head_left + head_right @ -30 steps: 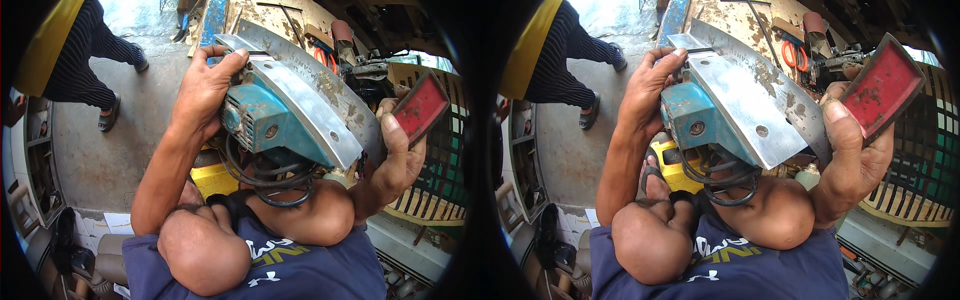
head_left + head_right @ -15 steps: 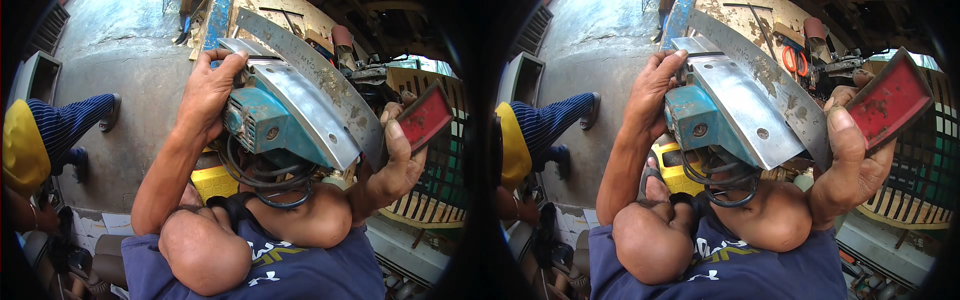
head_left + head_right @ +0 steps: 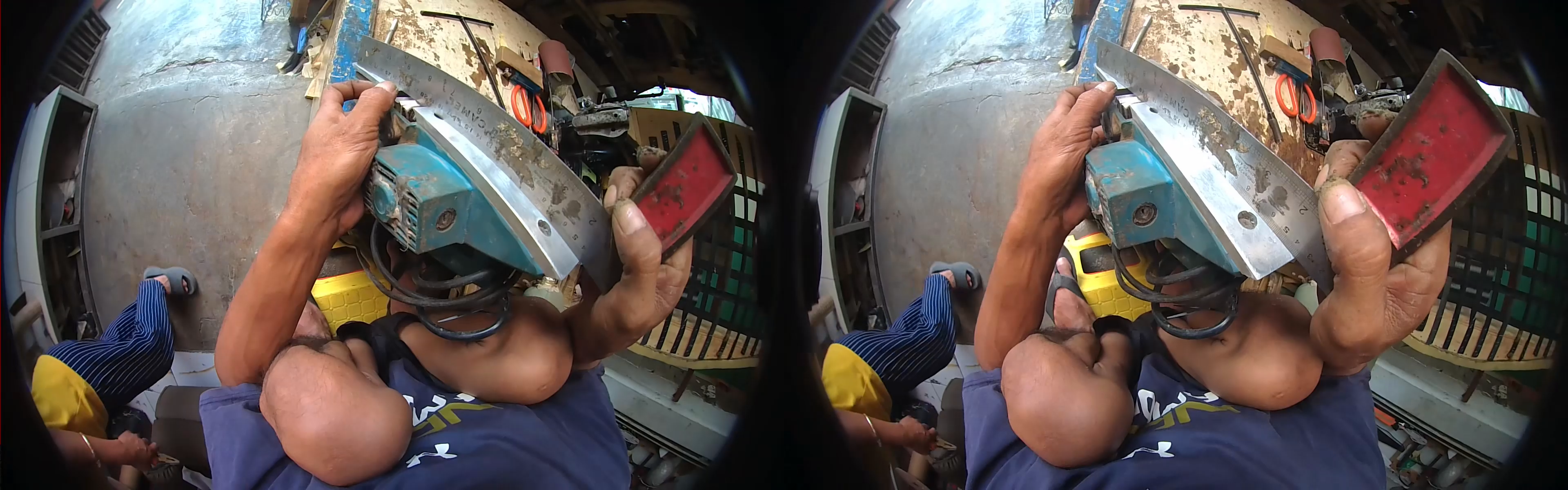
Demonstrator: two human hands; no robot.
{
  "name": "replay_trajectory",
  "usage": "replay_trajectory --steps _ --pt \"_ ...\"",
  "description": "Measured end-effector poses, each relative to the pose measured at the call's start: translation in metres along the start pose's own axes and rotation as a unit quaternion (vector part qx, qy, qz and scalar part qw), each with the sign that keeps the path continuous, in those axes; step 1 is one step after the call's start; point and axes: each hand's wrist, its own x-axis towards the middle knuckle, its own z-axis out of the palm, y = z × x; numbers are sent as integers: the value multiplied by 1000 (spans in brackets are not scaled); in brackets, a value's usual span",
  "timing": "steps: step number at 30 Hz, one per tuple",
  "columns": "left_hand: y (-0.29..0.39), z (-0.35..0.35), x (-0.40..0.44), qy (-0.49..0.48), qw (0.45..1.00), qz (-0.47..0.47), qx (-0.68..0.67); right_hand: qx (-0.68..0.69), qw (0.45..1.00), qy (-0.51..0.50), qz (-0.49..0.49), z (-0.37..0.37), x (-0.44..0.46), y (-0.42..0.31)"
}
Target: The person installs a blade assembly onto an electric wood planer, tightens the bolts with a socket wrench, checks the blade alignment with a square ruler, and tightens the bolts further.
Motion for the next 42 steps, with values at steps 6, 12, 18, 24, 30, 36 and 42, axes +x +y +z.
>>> replay_trajectory --steps 6,12,18,24,30,36,42 --pt "1 1 -1 9 1000 -1 9 24 1000 9 14 2 -3 0" --pt "-1 0 -1 4 1000 3 6 14 1000 4 20 6 -4 -1" --pt "2 0 -1 2 1000 -1 -5 -59 994 92 28 -11 5 19" --pt "10 -4 -5 -24 1000 -19 -1 -338 936 66 -79 -41 12 137" --pt "9 -17 1 -31 998 -20 49 -417 892 -57 -163 -30 -19 208" --pt "14 -19 -1 -67 994 -29 85 -429 881 -192 -50 -40 -28 198" --pt "15 -20 -15 -135 971 1 197 -390 872 -287 73 -49 -28 160"
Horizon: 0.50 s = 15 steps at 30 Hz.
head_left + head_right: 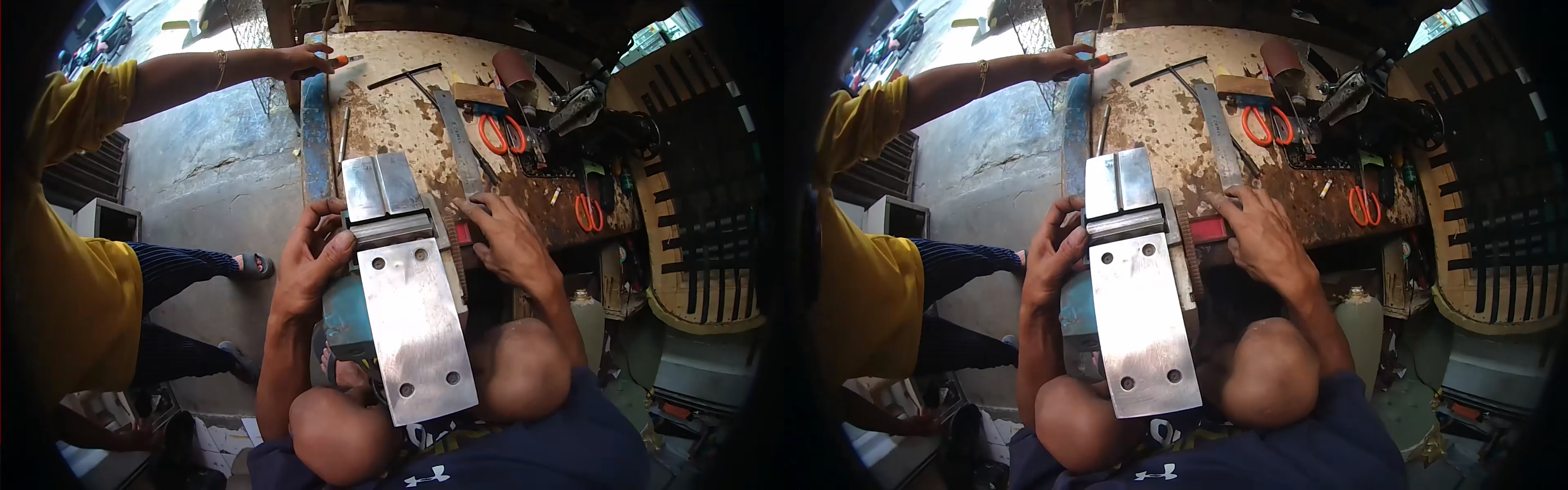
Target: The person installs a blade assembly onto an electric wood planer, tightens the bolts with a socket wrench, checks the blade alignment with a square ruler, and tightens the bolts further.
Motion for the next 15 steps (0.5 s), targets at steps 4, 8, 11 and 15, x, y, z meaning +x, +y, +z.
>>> replay_trajectory --steps 4,8,11,15 --pt "-16 9 -15 -20 1000 4 -7 60 998 7 18 7 -6 2" --pt "-18 20 -25 -18 999 21 34 98 988 113 -25 17 -14 -4" --pt "-16 21 -28 -34 999 15 0 286 955 74 -13 6 -19 -22" --pt "-21 14 -32 -26 1000 13 -3 442 891 14 107 13 -22 -28"
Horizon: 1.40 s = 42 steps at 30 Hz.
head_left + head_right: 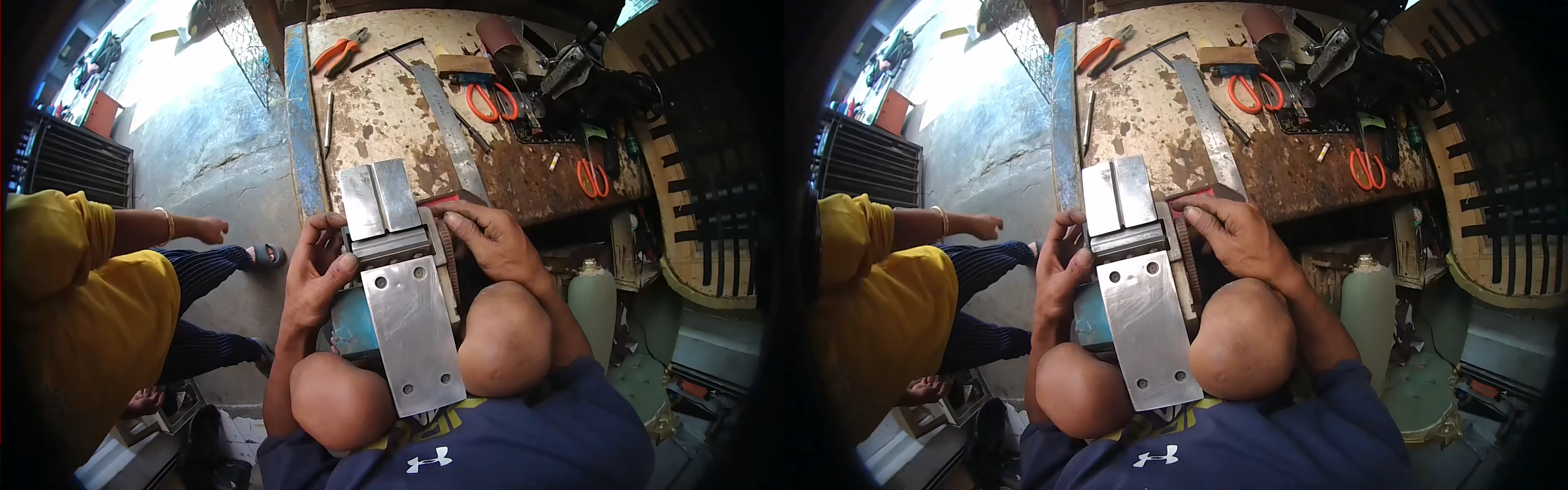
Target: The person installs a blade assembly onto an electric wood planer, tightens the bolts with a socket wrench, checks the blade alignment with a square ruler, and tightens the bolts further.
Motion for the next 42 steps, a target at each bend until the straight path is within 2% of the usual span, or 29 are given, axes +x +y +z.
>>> replay_trajectory --steps 2,5,11,12,15,18,21,23,24,26,31,32,35,37,38,42 --pt "-3 -1 -1 -4 1000 -1 2 56 998 -16 -31 2 2 3" --pt "-5 -2 -2 2 1000 -2 -12 70 996 -34 -54 1 4 3" --pt "-6 1 -2 3 1000 6 -30 23 997 -23 -76 1 11 11" --pt "-5 1 -1 9 1000 6 -8 -12 992 -7 -129 0 16 16" --pt "-3 2 -2 20 1000 0 23 -80 991 64 -89 -26 33 9" --pt "2 7 -3 32 998 -17 43 -205 942 223 -144 -57 83 46" --pt "2 8 -2 42 998 -31 38 -286 917 262 -96 -89 137 75" --pt "2 7 -3 31 999 -22 34 -391 864 307 -81 -100 171 93" --pt "1 6 -3 18 999 -17 30 -390 866 301 -87 -105 180 91" --pt "-6 2 -2 18 1000 -6 22 -476 845 245 11 -110 191 88" --pt "1 9 -1 23 999 -24 1 -460 854 243 6 -102 175 75" --pt "-3 8 -1 23 1000 1 12 -451 851 267 11 -105 172 76" --pt "5 12 -1 25 999 -12 32 -445 843 301 21 -123 168 96" --pt "5 13 -1 31 999 -13 33 -441 831 339 -4 -139 172 115" --pt "5 13 1 29 999 -12 27 -469 796 381 -37 -146 173 123" --pt "4 13 0 29 999 -11 12 -547 768 332 -4 -145 163 112"
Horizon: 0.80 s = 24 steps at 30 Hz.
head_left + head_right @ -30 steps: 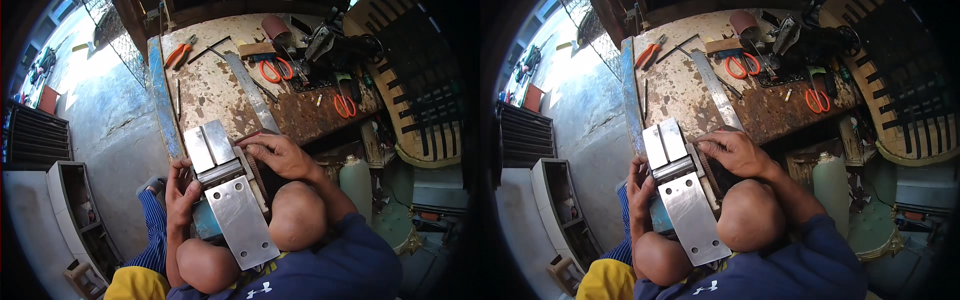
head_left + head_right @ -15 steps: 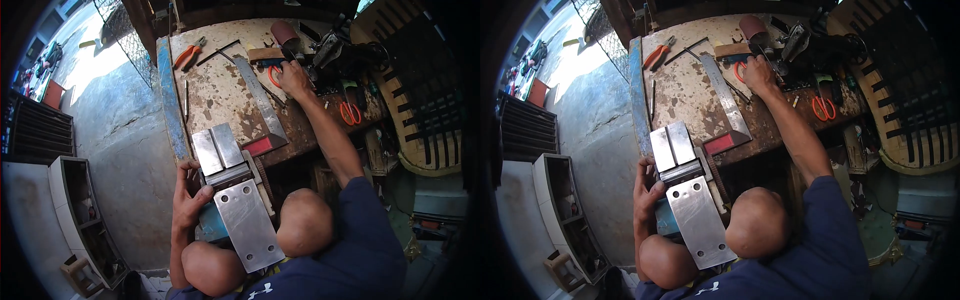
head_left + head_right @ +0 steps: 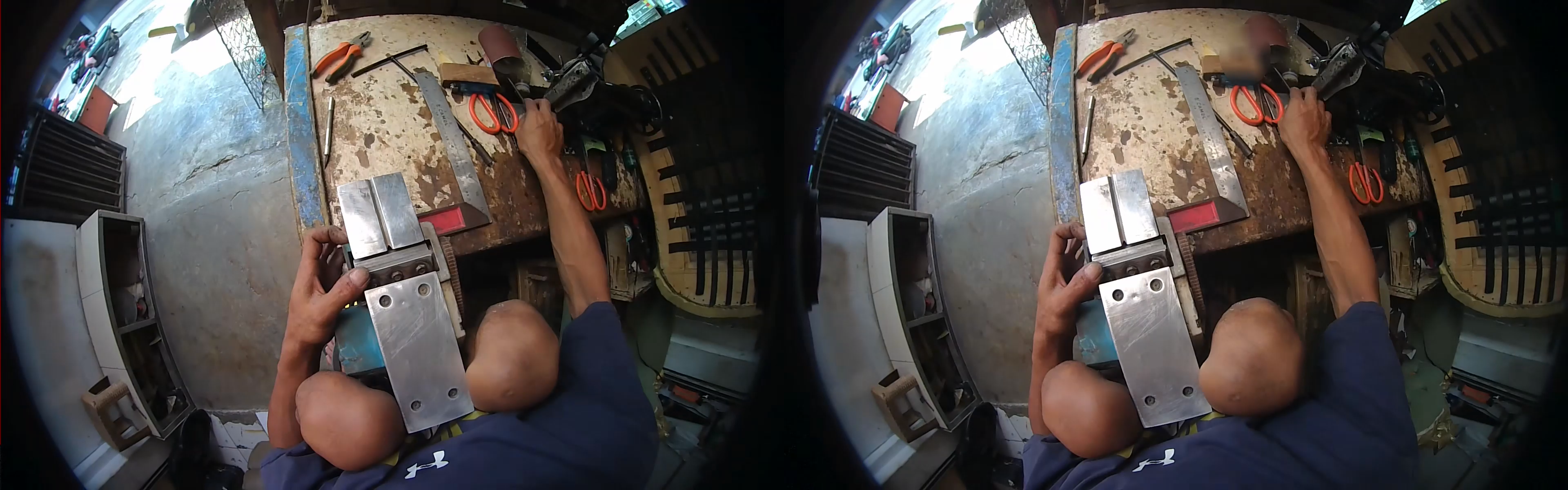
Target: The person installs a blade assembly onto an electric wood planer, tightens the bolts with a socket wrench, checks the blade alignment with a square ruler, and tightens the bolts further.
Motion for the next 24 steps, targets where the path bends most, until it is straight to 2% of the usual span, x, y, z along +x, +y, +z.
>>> replay_trajectory --steps 4,6,8,10,12,14,15,16,17,18,19,21,24 --pt "2 2 -1 -4 1000 -9 -9 -12 998 -58 21 0 13 -3" --pt "5 5 -3 30 999 -26 12 -20 998 -62 15 -4 8 -2" --pt "4 0 -2 28 999 -30 -9 -31 998 -59 3 -32 6 -12" --pt "1 -5 -5 32 998 -44 -33 -23 999 -28 36 -94 -18 -30" --pt "-2 -11 1 -4 998 -52 -45 117 990 -41 -62 -140 -39 -27" --pt "-6 -13 3 -8 999 -34 -40 207 944 -236 -103 -221 -64 -58" --pt "-8 -12 4 -12 999 -16 -31 225 930 -214 -198 -239 -80 -66" --pt "-4 -9 3 -22 999 -25 -36 243 924 -205 -214 -252 -95 -76" --pt "-2 -7 3 -28 998 -28 -39 228 908 -269 -225 -274 -101 -82" --pt "-1 -4 2 -13 999 -32 -42 188 898 -287 -277 -285 -107 -81" --pt "0 -2 1 4 998 -34 -45 184 899 -288 -274 -295 -107 -84" --pt "-1 0 0 9 999 -25 -41 66 882 -336 -325 -314 -106 -90" --pt "-3 -1 1 20 999 -12 -32 33 877 -331 -348 -323 -98 -102"
